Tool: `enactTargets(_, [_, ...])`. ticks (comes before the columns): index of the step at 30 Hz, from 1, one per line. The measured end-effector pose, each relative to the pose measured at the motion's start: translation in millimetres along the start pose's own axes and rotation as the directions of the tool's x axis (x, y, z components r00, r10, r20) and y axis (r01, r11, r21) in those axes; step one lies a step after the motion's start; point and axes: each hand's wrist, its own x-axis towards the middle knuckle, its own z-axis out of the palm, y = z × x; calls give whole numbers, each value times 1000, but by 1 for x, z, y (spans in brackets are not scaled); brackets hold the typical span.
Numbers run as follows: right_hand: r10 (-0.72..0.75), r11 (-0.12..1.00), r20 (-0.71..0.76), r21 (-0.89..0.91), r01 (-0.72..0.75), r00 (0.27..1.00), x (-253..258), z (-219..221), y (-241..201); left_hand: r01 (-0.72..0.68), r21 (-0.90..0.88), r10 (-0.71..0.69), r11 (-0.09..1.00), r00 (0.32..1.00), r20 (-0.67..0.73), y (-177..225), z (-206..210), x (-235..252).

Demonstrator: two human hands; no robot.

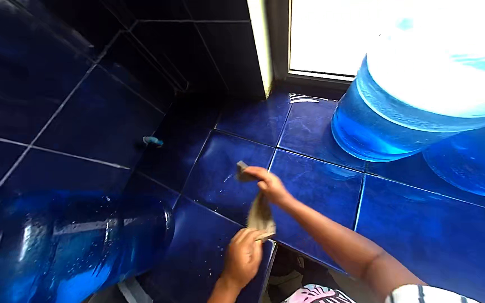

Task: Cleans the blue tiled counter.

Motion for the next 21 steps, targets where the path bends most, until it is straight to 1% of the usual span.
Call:
enactTargets(1, [18, 995, -121, -92, -29, 992, -3, -37, 8, -98, 15, 96, 995, 988, 120, 17, 18, 28])
enactTargets(2, [45, 978, -229, -189, -90, 972, -6, -68, 20, -178, 24, 167, 984, 955, 244, 31, 39, 53])
enactTargets(3, [80, 943, -318, -284, -176, 945, -8, -96, 32, -236, 31, 207, 971, 904, 373, 42, 63, 73])
enactTargets(5, [174, 817, -439, -435, -378, 882, -9, -136, 65, -314, 65, 211, 947, 762, 612, 51, 112, 99])
enactTargets(6, [223, 735, -474, -492, -466, 852, -7, -146, 80, -343, 75, 198, 936, 693, 693, 50, 134, 104])
enactTargets(7, [250, 655, -503, -541, -527, 827, -1, -150, 91, -370, 69, 209, 927, 658, 723, 45, 152, 106])
enactTargets(8, [253, 608, -525, -568, -556, 813, 10, -150, 97, -393, 58, 238, 918, 661, 712, 39, 166, 107])
enactTargets(9, [230, 599, -549, -571, -561, 804, 25, -152, 102, -403, 52, 263, 914, 684, 681, 33, 176, 110])
enactTargets(10, [207, 606, -571, -562, -563, 794, 43, -157, 107, -388, 52, 270, 920, 725, 634, 30, 185, 116])
enactTargets(12, [192, 622, -591, -544, -563, 783, 82, -172, 119, -285, 57, 206, 957, 803, 559, 34, 193, 140])
enactTargets(14, [171, 633, -591, -548, -548, 788, 124, -192, 130, -187, 16, 155, 982, 855, 495, 40, 194, 177])
enactTargets(15, [159, 645, -573, -557, -524, 804, 146, -201, 132, -165, -9, 151, 986, 874, 463, 41, 193, 196])
enactTargets(17, [142, 673, -467, -601, -431, 873, 187, -214, 138, -142, -24, 138, 990, 888, 439, 43, 186, 228])
enactTargets(19, [130, 694, -347, -637, -335, 929, 226, -215, 143, -74, -37, 83, 997, 899, 430, 43, 177, 254])
enactTargets(20, [120, 702, -309, -646, -301, 944, 241, -214, 144, -31, -53, 50, 998, 911, 410, 41, 175, 265])
enactTargets(21, [109, 705, -279, -654, -272, 954, 255, -211, 144, -22, -33, 34, 999, 918, 396, 38, 174, 275])
